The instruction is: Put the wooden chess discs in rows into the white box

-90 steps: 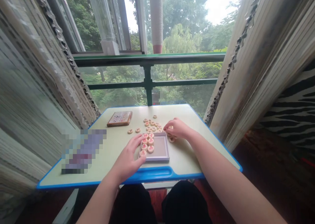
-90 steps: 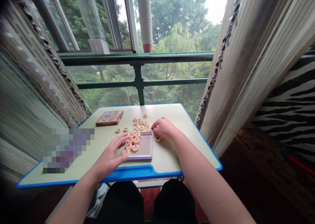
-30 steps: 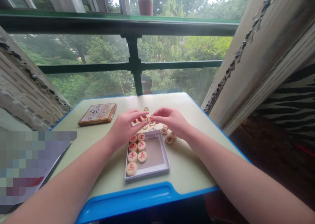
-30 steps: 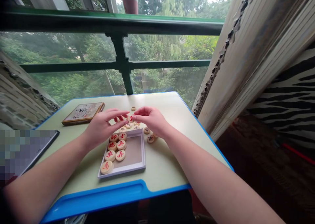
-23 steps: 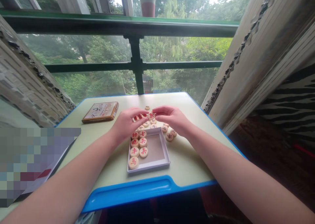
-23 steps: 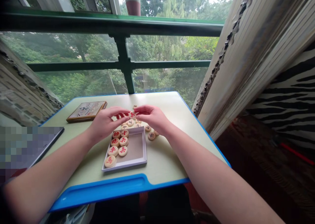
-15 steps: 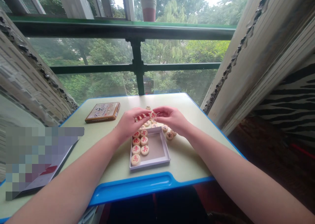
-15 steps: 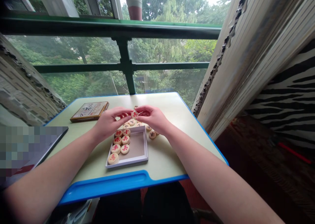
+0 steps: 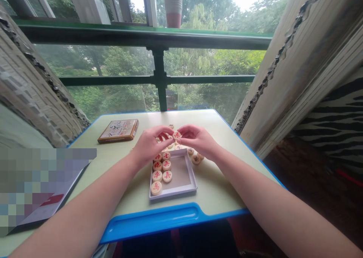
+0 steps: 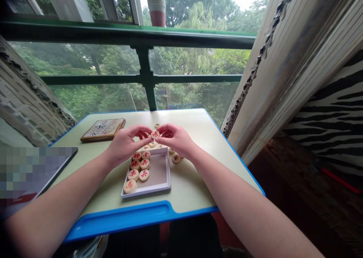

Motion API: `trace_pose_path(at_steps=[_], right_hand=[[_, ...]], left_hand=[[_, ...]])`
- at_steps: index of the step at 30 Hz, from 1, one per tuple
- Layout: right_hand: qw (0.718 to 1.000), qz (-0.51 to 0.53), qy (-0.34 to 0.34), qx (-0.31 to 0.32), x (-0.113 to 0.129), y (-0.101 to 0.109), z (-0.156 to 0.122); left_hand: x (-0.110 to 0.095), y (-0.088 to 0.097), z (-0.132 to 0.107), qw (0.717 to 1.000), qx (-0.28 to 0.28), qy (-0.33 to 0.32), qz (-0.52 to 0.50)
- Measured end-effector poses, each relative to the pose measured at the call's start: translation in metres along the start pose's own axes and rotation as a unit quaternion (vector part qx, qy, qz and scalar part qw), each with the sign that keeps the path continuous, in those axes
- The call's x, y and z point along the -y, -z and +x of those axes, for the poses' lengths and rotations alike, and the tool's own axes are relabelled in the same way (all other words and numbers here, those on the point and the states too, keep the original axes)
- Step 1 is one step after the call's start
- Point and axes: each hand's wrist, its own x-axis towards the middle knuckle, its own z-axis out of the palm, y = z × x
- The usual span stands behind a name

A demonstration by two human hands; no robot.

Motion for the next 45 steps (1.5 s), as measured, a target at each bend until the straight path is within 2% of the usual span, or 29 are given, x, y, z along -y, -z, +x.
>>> trace_pose_path(at_steps=[6,12,17,24,33,38,41,45], right_hand=[[0.996,-0.085,0.015,0.004,0.005,0.000,-0.002],[0.987,-0.155,0.041,0.001,0.012,0.001,-0.004],[0.986,-0.158,0.038,0.019,0.012,0.003,-0.004],[0.988,-0.151,0.029,0.021,0.013,0.003,-0.005],[0.977,-0.206,0.053,0.022,0.017,0.002,-0.007],[0.970,-0.232,0.059,0.040,0.021,0.003,-0.009],[0.963,-0.256,0.045,0.067,0.023,0.002,-0.012],[0.948,-0.296,0.022,0.113,0.026,-0.001,-0.018]], left_hand=[[-0.006,0.009,-0.001,1.000,0.028,-0.002,0.007],[-0.010,0.012,-0.001,0.998,0.046,0.023,-0.022],[-0.011,0.013,-0.001,0.997,0.067,0.022,0.007],[-0.012,0.014,-0.001,0.998,0.056,0.026,0.025],[-0.011,0.015,-0.001,0.997,0.063,0.018,0.033],[-0.014,0.017,-0.003,0.996,0.080,0.024,0.033],[-0.019,0.018,-0.007,0.992,0.116,0.039,0.037],[-0.028,0.021,-0.016,0.984,0.145,0.039,0.098]])
